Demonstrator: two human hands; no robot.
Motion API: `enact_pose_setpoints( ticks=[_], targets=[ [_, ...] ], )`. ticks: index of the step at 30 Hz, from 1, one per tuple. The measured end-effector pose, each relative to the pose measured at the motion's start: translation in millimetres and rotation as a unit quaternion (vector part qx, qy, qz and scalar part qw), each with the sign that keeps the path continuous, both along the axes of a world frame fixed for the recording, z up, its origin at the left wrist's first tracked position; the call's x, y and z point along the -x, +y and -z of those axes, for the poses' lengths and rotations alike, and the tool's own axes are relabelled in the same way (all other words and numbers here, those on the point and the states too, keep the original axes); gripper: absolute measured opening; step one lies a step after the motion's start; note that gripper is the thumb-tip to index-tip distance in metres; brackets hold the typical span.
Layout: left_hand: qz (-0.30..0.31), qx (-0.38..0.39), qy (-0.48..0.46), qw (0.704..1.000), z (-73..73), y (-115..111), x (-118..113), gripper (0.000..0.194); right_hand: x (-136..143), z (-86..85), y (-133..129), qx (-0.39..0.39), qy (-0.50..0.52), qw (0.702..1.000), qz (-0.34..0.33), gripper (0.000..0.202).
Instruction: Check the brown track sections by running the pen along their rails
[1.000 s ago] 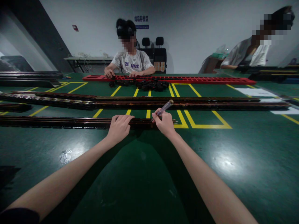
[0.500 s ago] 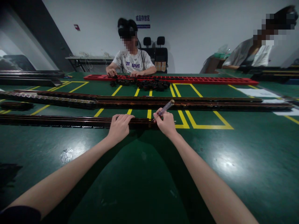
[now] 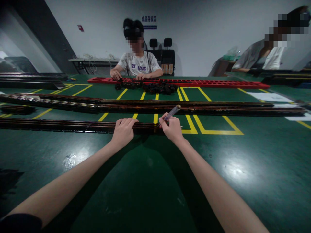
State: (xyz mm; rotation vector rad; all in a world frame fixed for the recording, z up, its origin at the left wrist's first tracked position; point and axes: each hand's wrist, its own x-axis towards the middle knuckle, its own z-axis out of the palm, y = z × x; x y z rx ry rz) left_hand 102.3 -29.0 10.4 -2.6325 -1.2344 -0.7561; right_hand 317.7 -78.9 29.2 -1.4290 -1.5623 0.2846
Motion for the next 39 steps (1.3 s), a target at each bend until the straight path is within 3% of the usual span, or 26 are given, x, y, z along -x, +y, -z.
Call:
enact_pose_setpoints(
  ticks=[7,14,24,39],
  targets=[
    [-0.001,-0.001,0.003,1.0,0.9,0.4,0.5,0.04,-1.2,-1.1,-1.2,-0.002,-0.002,1.0,0.003,0.019],
    [0.005,0.0,0.0,1.0,0.8,0.4,1.9,0.036,-2.0,-0.7,-1.2,-0.048,0.014,0.997,0.055,0.021],
    [0.017,0.001,-0.007,1.0,2.0,1.2,2.0,0.031,-2.6,3.3,1.1,-0.049,0.004,0.998,0.031,0.023],
    [0.02,-0.002,0.032,0.999,3.8,2.6,0.7,0.043,-2.9,3.9,0.8,-0.045,0.015,0.999,0.021,0.026]
  ],
)
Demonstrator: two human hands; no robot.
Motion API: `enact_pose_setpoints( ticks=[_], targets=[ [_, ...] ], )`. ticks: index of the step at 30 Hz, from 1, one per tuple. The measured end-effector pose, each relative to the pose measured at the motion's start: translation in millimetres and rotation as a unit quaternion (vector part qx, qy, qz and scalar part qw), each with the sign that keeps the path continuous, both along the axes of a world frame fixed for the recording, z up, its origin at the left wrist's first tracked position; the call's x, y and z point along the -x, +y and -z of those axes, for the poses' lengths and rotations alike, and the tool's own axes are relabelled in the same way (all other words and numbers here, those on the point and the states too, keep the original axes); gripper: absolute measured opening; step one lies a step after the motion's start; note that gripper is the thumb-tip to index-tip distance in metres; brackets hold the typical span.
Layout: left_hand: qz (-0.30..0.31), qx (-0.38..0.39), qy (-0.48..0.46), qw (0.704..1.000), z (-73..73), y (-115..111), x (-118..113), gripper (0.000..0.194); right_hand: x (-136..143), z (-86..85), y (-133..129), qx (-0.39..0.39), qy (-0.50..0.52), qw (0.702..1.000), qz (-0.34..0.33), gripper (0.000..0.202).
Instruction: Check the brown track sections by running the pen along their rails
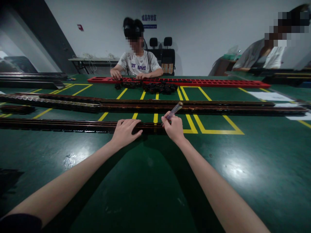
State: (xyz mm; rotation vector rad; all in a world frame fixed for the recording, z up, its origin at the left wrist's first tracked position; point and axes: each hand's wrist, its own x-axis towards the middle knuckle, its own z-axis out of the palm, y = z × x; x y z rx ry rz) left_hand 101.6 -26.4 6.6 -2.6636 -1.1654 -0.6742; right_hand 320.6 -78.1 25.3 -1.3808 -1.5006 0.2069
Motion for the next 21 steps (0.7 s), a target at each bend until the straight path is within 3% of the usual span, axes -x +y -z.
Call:
enact_pose_setpoints(
  ticks=[21],
  targets=[
    [-0.023,-0.003,0.031,0.999,0.3,1.2,-1.8,0.043,0.7,-1.7,-0.2,0.018,-0.018,1.0,0.002,0.025]
  ],
)
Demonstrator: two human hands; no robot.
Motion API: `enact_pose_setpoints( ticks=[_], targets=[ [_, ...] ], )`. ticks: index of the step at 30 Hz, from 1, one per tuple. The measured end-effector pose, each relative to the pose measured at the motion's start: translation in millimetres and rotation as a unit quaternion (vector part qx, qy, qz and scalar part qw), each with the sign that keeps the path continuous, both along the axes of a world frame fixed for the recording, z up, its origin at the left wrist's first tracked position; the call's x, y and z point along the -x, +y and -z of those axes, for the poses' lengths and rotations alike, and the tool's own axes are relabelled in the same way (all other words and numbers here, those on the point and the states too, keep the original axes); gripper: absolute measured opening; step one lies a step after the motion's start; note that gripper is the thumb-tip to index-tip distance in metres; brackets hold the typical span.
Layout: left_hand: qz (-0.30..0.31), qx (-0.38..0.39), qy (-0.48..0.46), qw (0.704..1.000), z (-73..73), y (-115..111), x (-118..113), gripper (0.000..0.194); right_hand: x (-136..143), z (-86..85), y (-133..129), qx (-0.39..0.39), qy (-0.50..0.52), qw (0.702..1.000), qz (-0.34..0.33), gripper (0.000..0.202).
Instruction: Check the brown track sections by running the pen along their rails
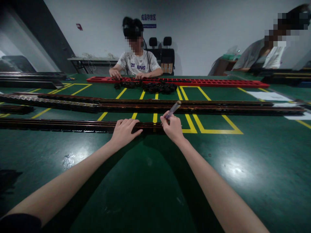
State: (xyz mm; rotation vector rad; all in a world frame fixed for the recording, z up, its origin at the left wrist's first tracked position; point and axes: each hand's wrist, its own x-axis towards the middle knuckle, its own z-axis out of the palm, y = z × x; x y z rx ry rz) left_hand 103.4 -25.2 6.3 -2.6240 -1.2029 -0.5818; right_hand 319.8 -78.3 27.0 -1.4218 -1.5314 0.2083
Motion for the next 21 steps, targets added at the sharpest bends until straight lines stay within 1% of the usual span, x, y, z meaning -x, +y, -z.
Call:
enact_pose_setpoints(
  ticks=[12,21],
  targets=[
    [0.005,-0.008,-0.021,1.0,2.1,-1.7,-1.9,0.036,0.2,0.5,-1.4,-0.008,0.016,1.0,0.004,0.033],
    [0.009,-0.016,-0.024,1.0,3.3,-2.2,-1.8,0.037,2.6,1.0,-1.6,-0.017,0.035,0.999,0.016,0.033]
  ],
)
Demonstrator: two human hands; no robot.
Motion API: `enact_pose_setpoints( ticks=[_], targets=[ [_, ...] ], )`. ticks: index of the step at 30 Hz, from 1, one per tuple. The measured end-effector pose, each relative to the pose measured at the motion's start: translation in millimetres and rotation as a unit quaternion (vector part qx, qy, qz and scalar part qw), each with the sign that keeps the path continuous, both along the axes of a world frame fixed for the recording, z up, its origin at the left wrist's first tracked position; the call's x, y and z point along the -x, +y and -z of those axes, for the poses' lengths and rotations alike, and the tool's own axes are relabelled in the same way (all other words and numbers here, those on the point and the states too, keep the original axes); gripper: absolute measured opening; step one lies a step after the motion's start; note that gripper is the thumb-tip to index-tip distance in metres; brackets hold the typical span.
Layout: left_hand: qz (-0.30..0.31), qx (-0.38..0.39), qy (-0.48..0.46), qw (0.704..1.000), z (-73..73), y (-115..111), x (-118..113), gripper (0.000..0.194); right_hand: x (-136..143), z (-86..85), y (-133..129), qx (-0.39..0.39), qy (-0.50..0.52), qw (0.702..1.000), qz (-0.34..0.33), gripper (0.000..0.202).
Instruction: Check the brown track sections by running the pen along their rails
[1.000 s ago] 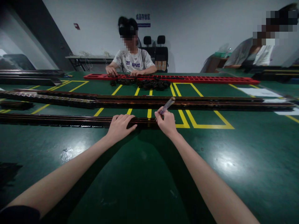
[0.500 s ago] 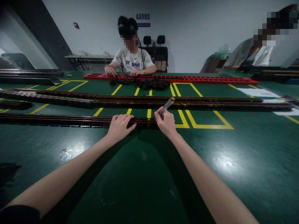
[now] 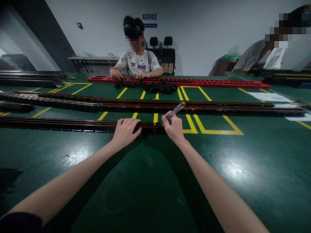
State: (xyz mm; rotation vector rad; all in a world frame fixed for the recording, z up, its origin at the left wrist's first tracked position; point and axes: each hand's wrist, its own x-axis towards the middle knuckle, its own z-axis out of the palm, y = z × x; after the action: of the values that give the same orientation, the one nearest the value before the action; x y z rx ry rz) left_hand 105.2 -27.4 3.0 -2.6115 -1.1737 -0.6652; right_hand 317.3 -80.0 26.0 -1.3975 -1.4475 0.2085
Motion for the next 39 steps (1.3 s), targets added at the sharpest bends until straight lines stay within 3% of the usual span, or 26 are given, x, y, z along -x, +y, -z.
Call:
enact_pose_setpoints(
  ticks=[39],
  targets=[
    [0.023,0.015,-0.005,1.0,-2.0,-0.9,1.1,0.037,0.9,0.6,1.2,-0.002,-0.022,1.0,-0.009,0.034]
  ],
)
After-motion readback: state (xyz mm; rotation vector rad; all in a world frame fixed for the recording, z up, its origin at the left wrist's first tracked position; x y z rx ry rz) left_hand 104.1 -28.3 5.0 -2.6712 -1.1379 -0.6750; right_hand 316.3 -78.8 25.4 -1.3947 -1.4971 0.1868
